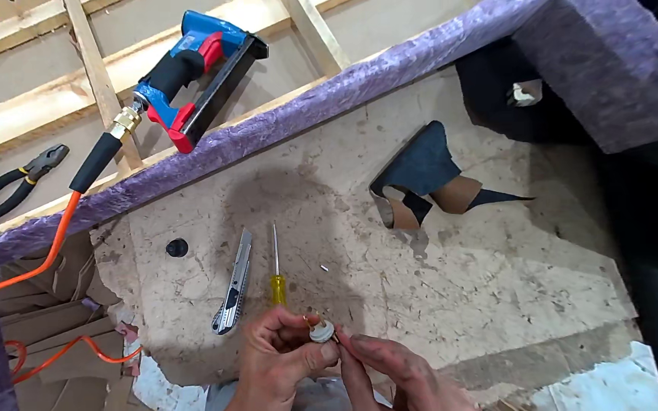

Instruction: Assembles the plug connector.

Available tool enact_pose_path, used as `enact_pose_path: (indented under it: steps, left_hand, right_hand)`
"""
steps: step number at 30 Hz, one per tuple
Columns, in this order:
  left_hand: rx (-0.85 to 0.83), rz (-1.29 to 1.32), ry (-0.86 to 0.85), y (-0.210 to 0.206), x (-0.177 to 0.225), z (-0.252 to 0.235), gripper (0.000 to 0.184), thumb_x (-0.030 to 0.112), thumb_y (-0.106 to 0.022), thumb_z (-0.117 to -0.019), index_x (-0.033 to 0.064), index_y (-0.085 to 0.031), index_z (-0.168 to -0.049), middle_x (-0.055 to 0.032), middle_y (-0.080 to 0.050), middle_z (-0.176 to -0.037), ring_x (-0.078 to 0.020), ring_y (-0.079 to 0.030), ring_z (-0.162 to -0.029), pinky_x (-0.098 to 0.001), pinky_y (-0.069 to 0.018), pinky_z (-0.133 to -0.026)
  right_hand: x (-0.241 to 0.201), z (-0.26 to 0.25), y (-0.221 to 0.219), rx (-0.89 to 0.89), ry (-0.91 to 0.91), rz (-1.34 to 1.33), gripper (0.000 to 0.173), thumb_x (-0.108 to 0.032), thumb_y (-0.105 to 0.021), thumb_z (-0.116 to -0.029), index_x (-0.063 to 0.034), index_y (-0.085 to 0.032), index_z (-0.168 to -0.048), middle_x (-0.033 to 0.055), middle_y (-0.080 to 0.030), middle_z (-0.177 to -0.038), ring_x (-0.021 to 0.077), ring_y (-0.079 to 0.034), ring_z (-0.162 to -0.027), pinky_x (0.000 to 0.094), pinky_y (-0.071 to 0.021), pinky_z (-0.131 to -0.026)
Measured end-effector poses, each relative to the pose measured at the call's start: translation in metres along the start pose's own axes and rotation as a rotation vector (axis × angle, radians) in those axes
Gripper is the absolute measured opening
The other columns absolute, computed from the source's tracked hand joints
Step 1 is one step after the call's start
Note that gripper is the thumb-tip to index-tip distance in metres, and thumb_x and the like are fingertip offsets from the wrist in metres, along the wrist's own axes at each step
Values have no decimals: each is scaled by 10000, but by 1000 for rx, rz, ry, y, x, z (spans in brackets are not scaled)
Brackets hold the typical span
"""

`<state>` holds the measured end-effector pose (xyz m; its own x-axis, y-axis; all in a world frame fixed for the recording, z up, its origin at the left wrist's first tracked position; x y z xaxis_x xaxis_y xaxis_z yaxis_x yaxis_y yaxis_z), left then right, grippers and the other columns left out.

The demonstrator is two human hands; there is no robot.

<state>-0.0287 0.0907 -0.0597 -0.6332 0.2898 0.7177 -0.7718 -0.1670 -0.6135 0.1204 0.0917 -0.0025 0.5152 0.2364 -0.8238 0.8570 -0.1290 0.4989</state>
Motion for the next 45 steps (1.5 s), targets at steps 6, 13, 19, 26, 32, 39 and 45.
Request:
enact_pose_path:
  steps: [6,13,19,26,32,39,45]
  left_hand:
    - [33,0,-28,-4,-1,-2,201,-11,-776,-858,42,-713,-1041,-121,-766,-960,-166,-755,-822,-327,-640,-746]
    - [112,-21,-88,-4,-2,-2,179,8,-790,-834,50,-715,-991,-117,-758,-913,-156,-745,-773,-311,-633,-693]
    - [196,-26,-74,2,-3,0,189,15,-803,-806,42,-710,-968,-118,-751,-893,-156,-738,-762,-312,-630,-683]
    - [235,-13,-115,14,-7,18,211,31,-816,-801,89,-730,-985,-97,-762,-934,-146,-744,-789,-305,-632,-698]
    - [194,33,-178,15,-3,30,222,32,-805,-816,99,-738,-1016,-122,-763,-942,-159,-747,-787,-306,-631,-689]
    - [157,113,-199,21,-6,34,235,44,-802,-834,133,-746,-1044,-91,-766,-981,-153,-752,-834,-310,-636,-717]
    - [123,140,-173,20,-7,33,220,56,-789,-855,135,-747,-1056,-101,-767,-1013,-162,-755,-859,-314,-637,-724]
  right_hand:
    - [1,4,4,-97,8,-3,192,-119,-618,-944,-60,-672,-1118,54,-769,-1065,55,-725,-995,197,-604,-864]
    - [5,1,5,-168,-51,-128,225,-140,-575,-944,-85,-636,-1154,62,-765,-1108,89,-726,-985,242,-609,-831]
    - [11,-12,4,-223,-141,-166,234,-153,-565,-984,-92,-619,-1203,32,-769,-1105,62,-725,-943,242,-608,-782]
    - [48,-78,-44,-706,728,240,248,-104,-617,-946,-200,-737,-1140,4,-698,-1242,209,-658,-1118,393,-576,-879]
    - [51,-73,-106,-1138,1185,360,298,-86,-716,-902,-200,-738,-1176,0,-707,-1179,241,-640,-1106,425,-526,-872]
    - [10,-164,46,-406,274,-45,578,-265,-718,-939,-60,-466,-1417,49,-690,-1219,165,-710,-1026,333,-629,-869]
    - [33,-74,83,-113,-167,-586,496,-308,-757,-940,-248,-492,-1354,-32,-734,-1096,165,-746,-920,329,-659,-757]
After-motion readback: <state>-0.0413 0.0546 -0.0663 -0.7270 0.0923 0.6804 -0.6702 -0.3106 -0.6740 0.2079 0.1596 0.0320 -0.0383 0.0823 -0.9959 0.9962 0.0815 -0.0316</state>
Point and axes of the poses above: each hand's wrist, its own z-axis away from the middle knuckle, its own y-axis out of the back of the hand, x = y × z, the point moved 5 cm from there along -z, towards the middle knuckle
